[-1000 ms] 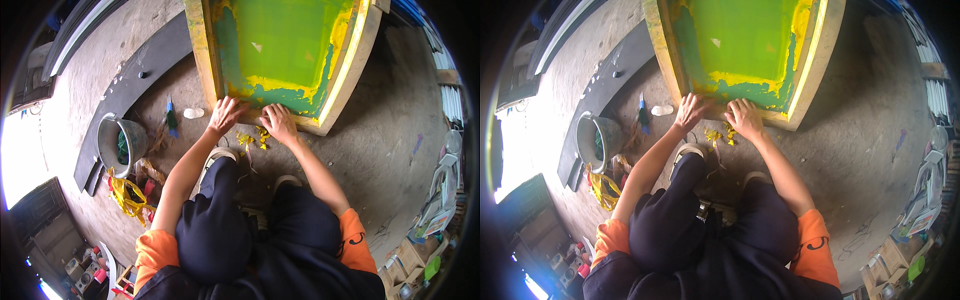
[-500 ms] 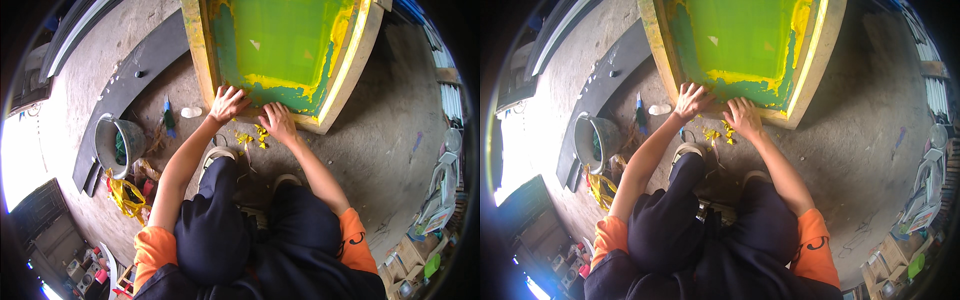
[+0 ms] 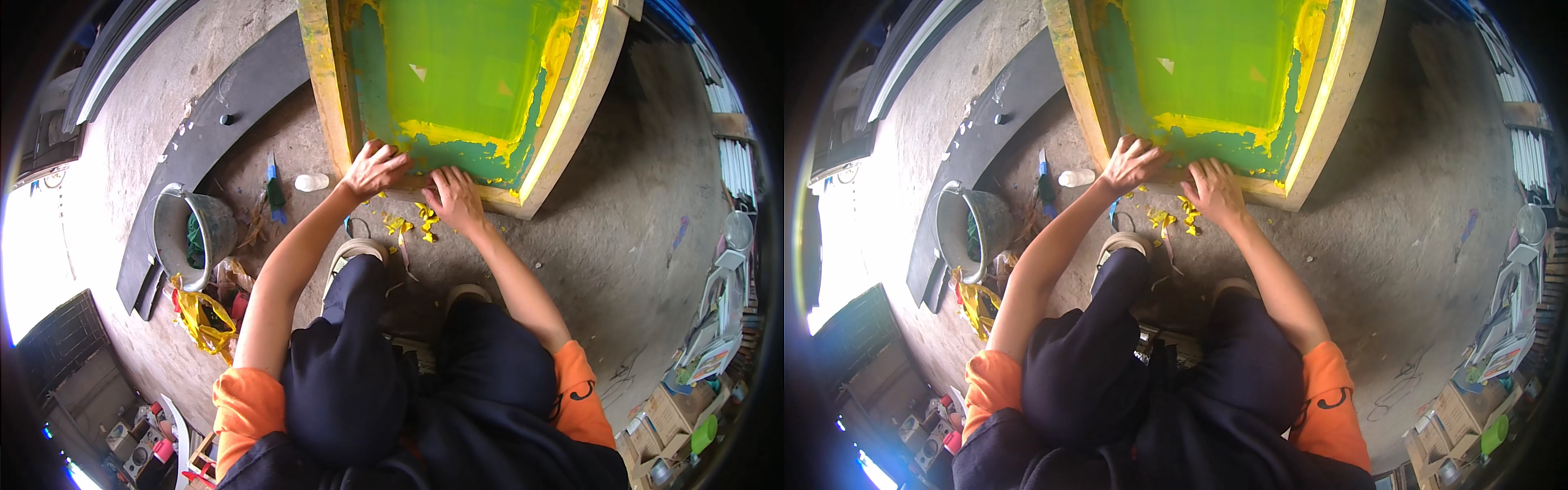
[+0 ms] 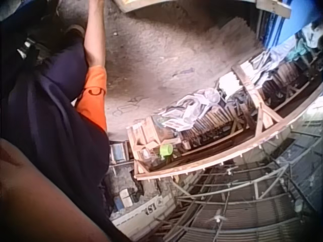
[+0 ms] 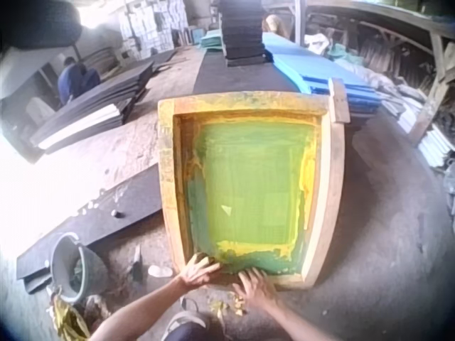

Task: The person scrapes yellow paint residue from the edges and corners of a green screen printing frame using their fingers. They peel off strips of dried paint and wipe the surface to remove remaining flakes.

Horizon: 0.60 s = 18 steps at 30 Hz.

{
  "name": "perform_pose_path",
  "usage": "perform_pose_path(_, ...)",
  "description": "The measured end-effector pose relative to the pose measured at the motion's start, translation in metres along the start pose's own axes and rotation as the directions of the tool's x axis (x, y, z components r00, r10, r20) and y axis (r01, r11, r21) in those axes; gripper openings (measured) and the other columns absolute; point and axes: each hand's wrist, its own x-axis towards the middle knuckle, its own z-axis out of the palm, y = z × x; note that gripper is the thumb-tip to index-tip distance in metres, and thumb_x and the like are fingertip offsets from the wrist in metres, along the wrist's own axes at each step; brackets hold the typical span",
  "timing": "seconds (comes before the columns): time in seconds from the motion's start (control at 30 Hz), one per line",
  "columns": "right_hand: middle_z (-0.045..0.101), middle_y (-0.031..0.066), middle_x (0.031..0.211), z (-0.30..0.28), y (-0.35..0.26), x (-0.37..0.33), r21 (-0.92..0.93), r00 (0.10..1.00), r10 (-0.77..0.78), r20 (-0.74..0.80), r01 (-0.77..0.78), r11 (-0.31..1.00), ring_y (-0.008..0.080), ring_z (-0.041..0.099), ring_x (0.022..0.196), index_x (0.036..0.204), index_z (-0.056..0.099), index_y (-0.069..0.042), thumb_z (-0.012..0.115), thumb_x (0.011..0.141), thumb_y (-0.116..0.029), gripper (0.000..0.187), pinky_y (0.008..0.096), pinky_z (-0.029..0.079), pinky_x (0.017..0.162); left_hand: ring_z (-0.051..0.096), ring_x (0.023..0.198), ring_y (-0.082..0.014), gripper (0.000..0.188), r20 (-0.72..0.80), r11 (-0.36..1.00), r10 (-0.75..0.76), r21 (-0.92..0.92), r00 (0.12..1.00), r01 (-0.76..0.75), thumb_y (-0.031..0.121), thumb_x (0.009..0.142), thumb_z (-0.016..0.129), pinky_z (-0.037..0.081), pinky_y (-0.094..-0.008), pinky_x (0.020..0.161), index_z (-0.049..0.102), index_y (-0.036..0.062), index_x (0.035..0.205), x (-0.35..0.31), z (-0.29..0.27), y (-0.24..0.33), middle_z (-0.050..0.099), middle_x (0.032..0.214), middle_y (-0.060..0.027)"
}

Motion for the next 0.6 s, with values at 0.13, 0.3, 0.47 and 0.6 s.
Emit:
perform_pose_path(0.13,0.059,0.0113,0.094,0.0,0.0,0.0,0.014,0.999,-0.022,-0.038,0.023,1.0,0.0267,0.055,0.091,0.099,0.056,-0.003,0.058,0.085,-0.027,0.028,0.0386,0.044,0.08,0.046,0.1,-0.0134,0.035,0.08,1.0,0.006,-0.006,0.997,-0.005,0.023,0.074,0.059,0.038,-0.0377,0.091,0.061,0.0207,0.109,-0.019,-0.008,0.0,0.049,0.105,0.0054)
perform_pose_path(0.3,0.057,0.0084,0.087,-0.003,-0.003,0.001,0.028,0.999,-0.012,-0.038,0.013,1.0,0.0242,0.055,0.086,0.095,0.056,-0.005,0.059,0.084,-0.026,0.024,0.0372,0.044,0.076,0.046,0.103,-0.0158,0.034,0.105,0.989,-0.146,0.012,0.984,0.145,0.023,0.076,0.06,0.035,-0.0394,0.092,0.062,0.0217,0.109,-0.035,-0.013,0.005,0.049,0.105,0.0031)
perform_pose_path(0.47,0.059,0.011,0.093,0.002,-0.002,0.001,-0.017,0.998,-0.022,-0.057,0.021,1.0,0.0264,0.055,0.091,0.098,0.057,-0.003,0.059,0.084,-0.027,0.028,0.0386,0.044,0.079,0.046,0.103,-0.016,0.034,0.049,0.986,-0.163,-0.037,0.985,0.165,0.023,0.074,0.059,0.034,-0.0429,0.093,0.062,0.0239,0.108,-0.015,-0.005,0.008,0.049,0.105,0.0037)
perform_pose_path(0.6,0.06,0.0132,0.097,0.002,-0.002,0.0,0.005,1.0,0.0,-0.029,0.0,1.0,0.0279,0.055,0.094,0.101,0.057,-0.002,0.058,0.084,-0.028,0.031,0.0396,0.044,0.081,0.047,0.102,-0.0161,0.033,0.049,0.985,-0.163,-0.057,0.985,0.165,0.024,0.074,0.059,0.033,-0.0455,0.093,0.062,0.0244,0.106,-0.008,0.001,0.006,0.049,0.106,0.0044)
